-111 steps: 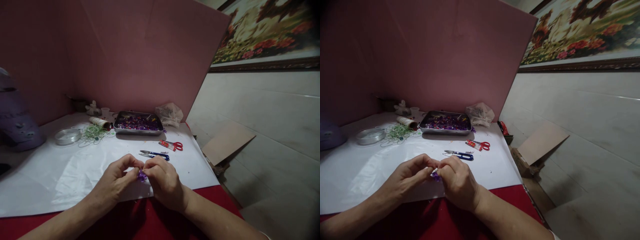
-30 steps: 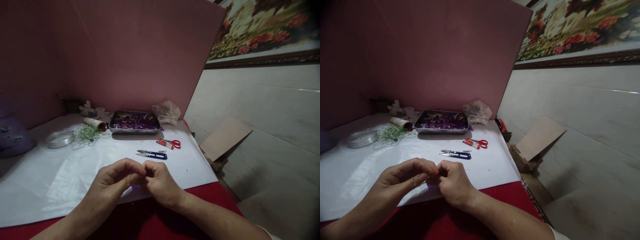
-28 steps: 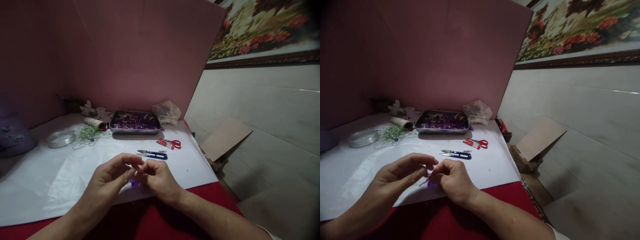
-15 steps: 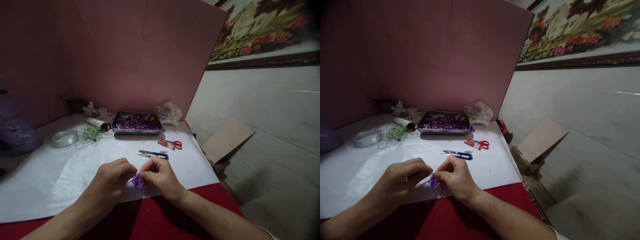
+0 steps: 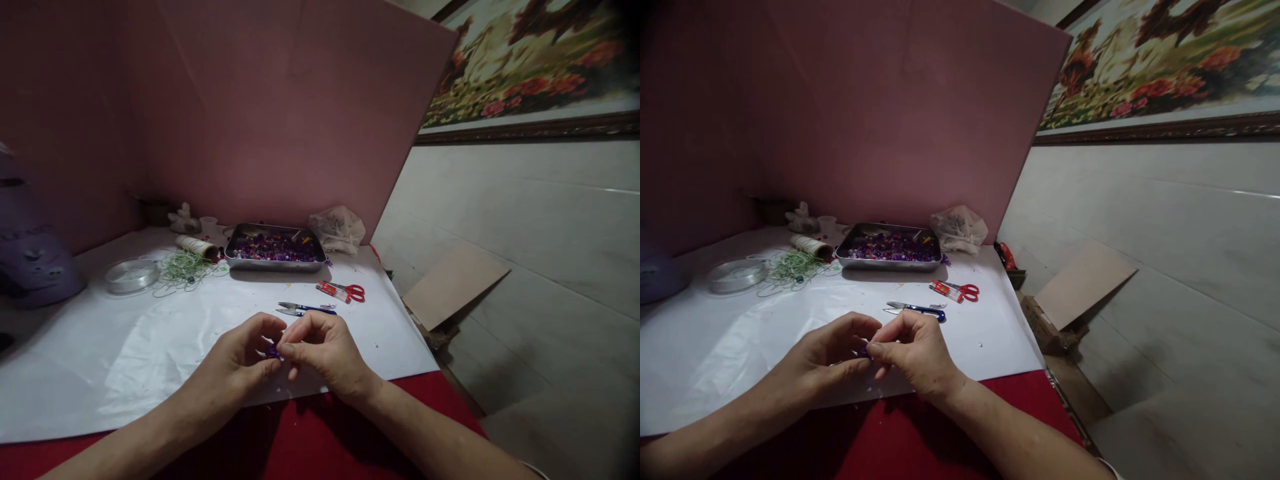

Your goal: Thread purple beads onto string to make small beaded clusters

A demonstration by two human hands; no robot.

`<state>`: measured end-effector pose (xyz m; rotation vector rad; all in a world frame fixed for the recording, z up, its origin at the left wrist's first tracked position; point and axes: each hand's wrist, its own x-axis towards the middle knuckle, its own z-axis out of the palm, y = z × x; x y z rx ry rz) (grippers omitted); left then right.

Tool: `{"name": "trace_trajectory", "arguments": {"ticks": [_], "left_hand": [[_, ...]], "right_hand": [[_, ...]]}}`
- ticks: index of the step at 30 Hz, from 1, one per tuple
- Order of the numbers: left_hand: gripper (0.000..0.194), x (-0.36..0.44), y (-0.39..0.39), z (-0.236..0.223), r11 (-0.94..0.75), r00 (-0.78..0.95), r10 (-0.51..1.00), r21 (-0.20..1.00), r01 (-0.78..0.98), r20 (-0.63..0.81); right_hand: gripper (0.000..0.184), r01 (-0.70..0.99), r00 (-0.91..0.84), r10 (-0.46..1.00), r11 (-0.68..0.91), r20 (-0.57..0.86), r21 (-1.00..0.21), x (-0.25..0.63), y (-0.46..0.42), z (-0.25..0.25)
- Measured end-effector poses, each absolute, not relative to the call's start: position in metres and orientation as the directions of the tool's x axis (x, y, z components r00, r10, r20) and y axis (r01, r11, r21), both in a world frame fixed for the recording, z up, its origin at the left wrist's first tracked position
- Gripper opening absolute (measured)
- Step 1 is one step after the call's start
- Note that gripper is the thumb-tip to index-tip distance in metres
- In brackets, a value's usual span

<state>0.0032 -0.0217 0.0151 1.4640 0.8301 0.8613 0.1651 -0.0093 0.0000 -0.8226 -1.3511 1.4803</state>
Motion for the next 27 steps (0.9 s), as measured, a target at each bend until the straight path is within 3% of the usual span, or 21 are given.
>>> {"name": "trace_trajectory", "arguments": {"ticks": [4, 7, 9, 12, 15, 22, 27], "left_hand": [[0.017, 0.004, -0.023, 0.012, -0.053, 0.448, 0.892, 0.998, -0.027, 0.059], [0.018, 0.004, -0.024, 0.012, -0.047, 0.424, 0.904, 0.999, -0.022, 0.052], [0.021, 0.006, -0.024, 0.012, -0.025, 0.435, 0.899, 0.999, -0.047, 0.043], [0.021, 0.007, -0.022, 0.012, 0.05, 0.409, 0.913, 0.994, -0.093, -0.008], [0.022, 0.005, -0.018, 0.01, 0.139, 0.329, 0.938, 0.987, -0.081, -0.106], [0.021, -0.002, -0.011, 0.002, 0.249, 0.359, 0.912, 0.963, -0.098, -0.199], [0.018, -0.002, -0.01, 0.002, 0.183, 0.318, 0.939, 0.973, -0.141, -0.13]], "right_hand": [[0.012, 0.06, -0.268, 0.885, 0.41, 0.381, -0.91, 0.165, -0.014, -0.002], [0.014, 0.258, -0.324, 0.692, 0.721, 0.645, -0.643, 0.167, -0.015, -0.002], [0.015, 0.318, -0.38, 0.573, 0.818, 0.726, -0.479, 0.169, -0.015, -0.002], [0.016, 0.378, -0.423, 0.467, 0.87, 0.777, -0.317, 0.17, -0.015, -0.002], [0.017, 0.389, -0.434, 0.41, 0.888, 0.803, -0.243, 0.171, -0.016, -0.002], [0.015, 0.361, -0.439, 0.411, 0.895, 0.799, -0.263, 0.173, -0.014, -0.004], [0.016, 0.341, -0.439, 0.401, 0.902, 0.804, -0.263, 0.173, -0.013, -0.004]]}}
